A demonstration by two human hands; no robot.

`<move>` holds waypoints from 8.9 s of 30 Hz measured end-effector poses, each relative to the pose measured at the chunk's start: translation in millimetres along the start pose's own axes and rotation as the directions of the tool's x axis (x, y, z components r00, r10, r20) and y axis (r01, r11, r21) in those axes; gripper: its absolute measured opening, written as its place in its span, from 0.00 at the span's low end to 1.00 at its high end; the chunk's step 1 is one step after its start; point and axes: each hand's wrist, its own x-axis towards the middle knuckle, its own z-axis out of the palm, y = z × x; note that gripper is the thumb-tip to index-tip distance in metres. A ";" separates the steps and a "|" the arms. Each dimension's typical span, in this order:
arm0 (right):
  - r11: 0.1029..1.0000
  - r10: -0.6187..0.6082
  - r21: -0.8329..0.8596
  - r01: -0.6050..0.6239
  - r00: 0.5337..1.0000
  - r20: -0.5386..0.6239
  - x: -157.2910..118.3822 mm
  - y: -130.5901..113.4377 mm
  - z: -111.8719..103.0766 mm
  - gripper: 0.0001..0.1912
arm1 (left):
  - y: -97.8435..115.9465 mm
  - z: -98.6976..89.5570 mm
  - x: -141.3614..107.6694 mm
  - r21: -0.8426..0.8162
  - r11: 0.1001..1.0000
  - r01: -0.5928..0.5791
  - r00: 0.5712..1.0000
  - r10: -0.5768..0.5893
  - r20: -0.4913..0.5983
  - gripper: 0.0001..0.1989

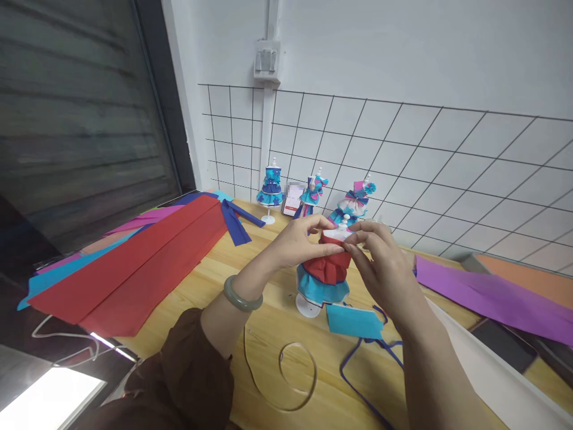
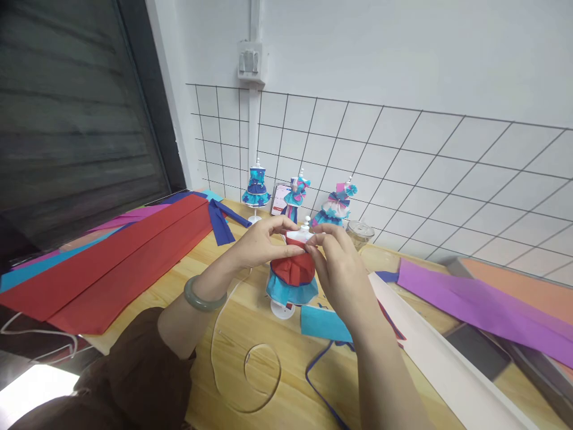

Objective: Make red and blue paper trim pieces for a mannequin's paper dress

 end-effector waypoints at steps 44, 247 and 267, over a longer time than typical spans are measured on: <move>0.720 0.480 0.564 -0.405 0.877 0.017 0.3 -14.5 -9.1 0.17 | 3.2 17.6 -2.9 0.255 0.967 -0.018 0.974 0.075 -0.215 0.13; 0.838 0.438 0.308 -0.450 0.892 0.113 0.7 2.7 -8.5 0.17 | 0.2 -7.9 0.3 0.197 0.979 -0.055 0.986 0.084 -0.143 0.14; 0.866 0.396 0.287 -0.410 0.912 0.110 0.4 2.9 -14.7 0.16 | 3.0 -24.2 -4.1 0.076 0.997 0.024 0.999 -0.021 -0.039 0.13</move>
